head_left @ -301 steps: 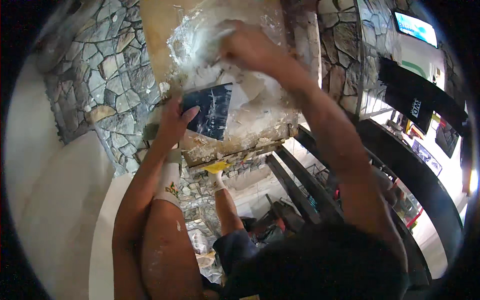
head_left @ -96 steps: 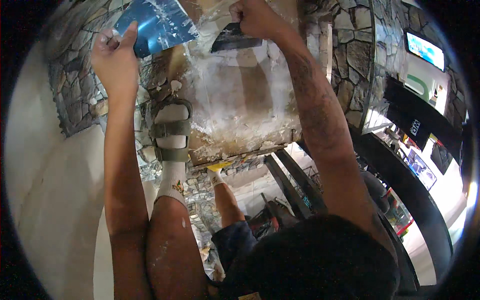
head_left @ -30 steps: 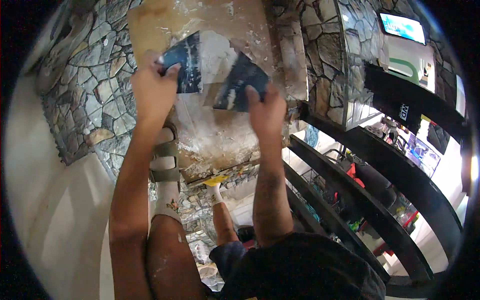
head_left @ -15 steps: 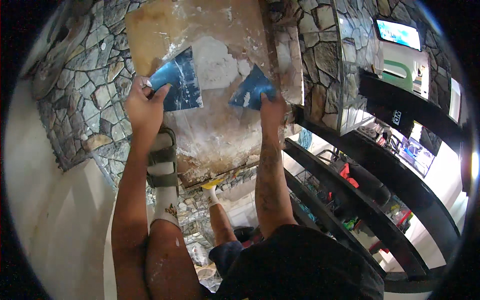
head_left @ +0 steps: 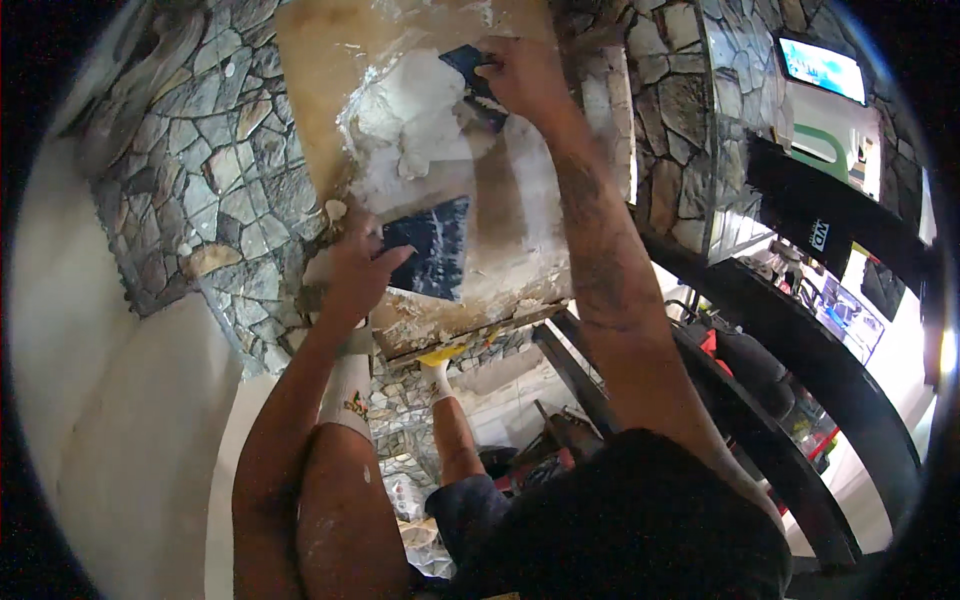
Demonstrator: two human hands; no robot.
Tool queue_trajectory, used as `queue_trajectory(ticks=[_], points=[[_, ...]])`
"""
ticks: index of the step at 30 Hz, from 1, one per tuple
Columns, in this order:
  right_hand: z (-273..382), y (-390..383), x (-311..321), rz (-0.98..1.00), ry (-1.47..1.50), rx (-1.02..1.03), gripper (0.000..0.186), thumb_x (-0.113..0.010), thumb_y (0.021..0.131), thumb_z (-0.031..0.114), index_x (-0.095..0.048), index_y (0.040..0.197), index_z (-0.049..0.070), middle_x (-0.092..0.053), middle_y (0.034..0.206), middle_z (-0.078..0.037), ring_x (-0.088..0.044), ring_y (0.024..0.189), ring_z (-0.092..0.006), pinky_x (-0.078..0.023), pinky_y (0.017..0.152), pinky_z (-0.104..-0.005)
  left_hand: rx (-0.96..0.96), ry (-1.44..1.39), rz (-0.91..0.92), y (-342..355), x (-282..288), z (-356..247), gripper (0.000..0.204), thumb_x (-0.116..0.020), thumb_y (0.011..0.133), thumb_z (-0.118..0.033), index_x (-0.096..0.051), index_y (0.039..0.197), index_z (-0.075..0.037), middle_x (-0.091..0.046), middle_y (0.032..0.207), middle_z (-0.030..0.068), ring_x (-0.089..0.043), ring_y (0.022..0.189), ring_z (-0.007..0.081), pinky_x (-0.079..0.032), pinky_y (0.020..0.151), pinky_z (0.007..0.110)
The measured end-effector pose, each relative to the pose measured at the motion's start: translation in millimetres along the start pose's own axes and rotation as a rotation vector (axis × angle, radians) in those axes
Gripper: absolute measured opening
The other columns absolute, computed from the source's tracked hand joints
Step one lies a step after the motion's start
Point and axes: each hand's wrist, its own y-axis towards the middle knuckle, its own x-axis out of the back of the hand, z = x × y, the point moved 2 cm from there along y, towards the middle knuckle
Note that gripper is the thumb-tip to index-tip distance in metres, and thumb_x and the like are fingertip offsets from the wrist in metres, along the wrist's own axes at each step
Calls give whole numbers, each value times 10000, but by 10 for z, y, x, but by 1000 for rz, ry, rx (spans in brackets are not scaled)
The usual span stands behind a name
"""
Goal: Apply joint compound to a wall using putty knives.
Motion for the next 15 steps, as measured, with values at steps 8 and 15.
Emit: queue_trajectory(ticks=[8, 15], points=[[453, -790, 10, -57, -278, 330, 223, -600, 634, 151, -591, 852, 104, -568, 769, -96, -538, 814, -298, -424, 744, -388, -9, -440, 278, -180, -266, 464, 368, -632, 717, 32, -416, 1014, 7, -593, 810, 125, -600, 715, 153, -500, 600, 275], [340, -1301, -194, 138, -330, 600, 159, -532, 712, 232, -578, 826, 131, -580, 774, -67, -551, 803, -257, -394, 724, -413, 64, -567, 285, -276, -193, 379, 375, -604, 728, 74, -413, 1043, 1, -595, 845, 105, -602, 745, 163, -503, 652, 273]])
